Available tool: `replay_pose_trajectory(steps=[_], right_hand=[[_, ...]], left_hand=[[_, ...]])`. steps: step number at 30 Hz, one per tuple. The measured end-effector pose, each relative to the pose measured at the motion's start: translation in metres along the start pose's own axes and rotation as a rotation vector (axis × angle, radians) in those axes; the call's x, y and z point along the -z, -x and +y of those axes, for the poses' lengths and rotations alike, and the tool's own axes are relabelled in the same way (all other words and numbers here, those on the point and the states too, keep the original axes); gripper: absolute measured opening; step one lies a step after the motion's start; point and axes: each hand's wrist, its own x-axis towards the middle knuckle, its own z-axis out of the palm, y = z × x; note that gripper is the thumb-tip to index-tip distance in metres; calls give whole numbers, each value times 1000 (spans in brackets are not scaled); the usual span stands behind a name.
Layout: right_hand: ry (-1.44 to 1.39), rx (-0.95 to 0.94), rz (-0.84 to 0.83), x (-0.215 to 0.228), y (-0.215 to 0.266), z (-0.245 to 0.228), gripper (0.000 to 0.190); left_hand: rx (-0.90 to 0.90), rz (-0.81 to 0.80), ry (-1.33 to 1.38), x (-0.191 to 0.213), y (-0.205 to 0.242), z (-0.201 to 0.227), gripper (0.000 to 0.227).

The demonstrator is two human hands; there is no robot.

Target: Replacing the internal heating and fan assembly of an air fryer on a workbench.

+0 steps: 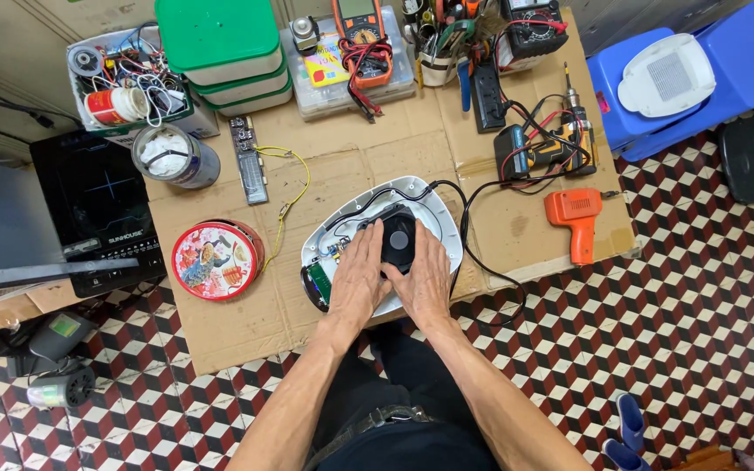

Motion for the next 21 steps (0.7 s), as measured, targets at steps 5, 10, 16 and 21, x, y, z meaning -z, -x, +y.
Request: replay_pose_trajectory(steps=[5, 10, 16, 21], right_hand=[[-43, 57, 4, -2, 4, 9, 89], [-88, -4, -56, 3, 4, 17, 65], [-239, 30, -116, 7, 3, 37, 63], [-226, 67, -156, 9, -1, 44, 68]], left_hand=[[-2, 48, 10, -6, -1, -3, 107], [-19, 51, 29, 2, -4, 1, 105], [66, 19, 100, -1, -8, 2, 102], [25, 126, -20, -15, -4, 2, 102]])
